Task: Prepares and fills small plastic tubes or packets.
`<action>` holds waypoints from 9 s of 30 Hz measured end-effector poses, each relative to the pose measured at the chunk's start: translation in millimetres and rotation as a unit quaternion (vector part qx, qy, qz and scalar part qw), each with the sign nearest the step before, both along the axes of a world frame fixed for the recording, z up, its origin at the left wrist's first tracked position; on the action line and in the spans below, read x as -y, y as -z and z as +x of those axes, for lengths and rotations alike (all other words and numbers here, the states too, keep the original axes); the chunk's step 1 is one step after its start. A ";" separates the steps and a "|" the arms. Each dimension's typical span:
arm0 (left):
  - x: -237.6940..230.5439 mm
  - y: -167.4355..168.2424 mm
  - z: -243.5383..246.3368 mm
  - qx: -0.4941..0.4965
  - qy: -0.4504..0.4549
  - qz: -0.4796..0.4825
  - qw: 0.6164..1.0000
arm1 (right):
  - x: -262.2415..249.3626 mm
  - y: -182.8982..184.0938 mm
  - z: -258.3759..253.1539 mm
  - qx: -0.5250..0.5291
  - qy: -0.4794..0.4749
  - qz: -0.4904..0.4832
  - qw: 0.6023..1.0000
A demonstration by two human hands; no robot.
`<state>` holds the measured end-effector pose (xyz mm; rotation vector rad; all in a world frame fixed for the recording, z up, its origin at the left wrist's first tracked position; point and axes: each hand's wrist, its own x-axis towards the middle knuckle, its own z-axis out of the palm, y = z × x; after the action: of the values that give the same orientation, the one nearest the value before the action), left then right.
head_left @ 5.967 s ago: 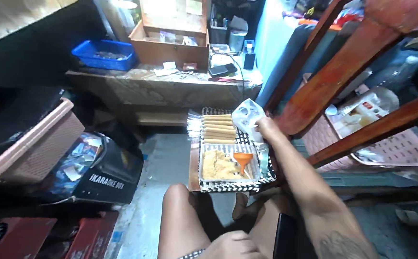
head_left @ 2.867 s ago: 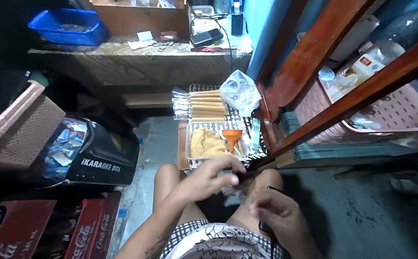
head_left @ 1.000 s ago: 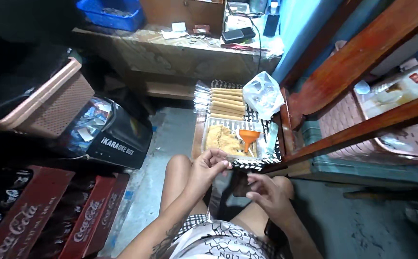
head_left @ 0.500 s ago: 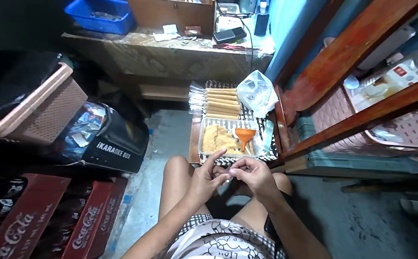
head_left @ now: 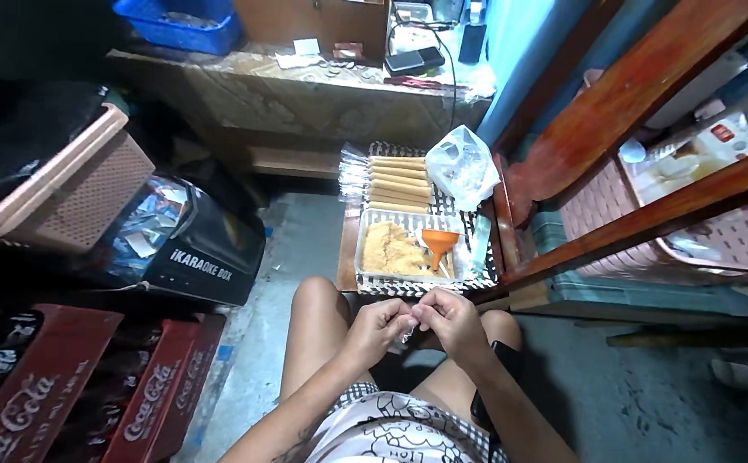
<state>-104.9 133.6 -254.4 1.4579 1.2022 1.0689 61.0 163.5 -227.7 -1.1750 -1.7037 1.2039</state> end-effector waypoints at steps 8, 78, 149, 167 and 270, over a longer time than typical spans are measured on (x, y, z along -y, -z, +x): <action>-9.4 9.7 -14.2 -0.049 0.034 -0.066 0.996 | -25.4 -5.3 8.6 0.082 -0.045 -0.013 0.996; -48.5 53.3 -52.7 -0.039 -0.207 0.009 0.977 | -120.3 8.5 5.9 0.379 0.034 0.134 0.915; -52.0 64.4 -58.3 -0.169 -0.168 0.089 0.967 | -136.0 -0.3 -0.9 0.356 -0.020 -0.031 0.934; -50.9 69.4 -49.6 -0.182 -0.172 0.049 0.967 | -59.0 -42.4 -51.1 0.434 -0.066 0.469 0.766; -49.6 52.3 -28.6 -0.210 -0.166 0.056 0.962 | -128.1 -88.9 -1.1 0.411 -0.188 0.052 0.890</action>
<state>-133.4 183.2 -306.7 1.6630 1.7605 1.0900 59.9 291.7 -138.7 -1.4434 -2.6904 0.8318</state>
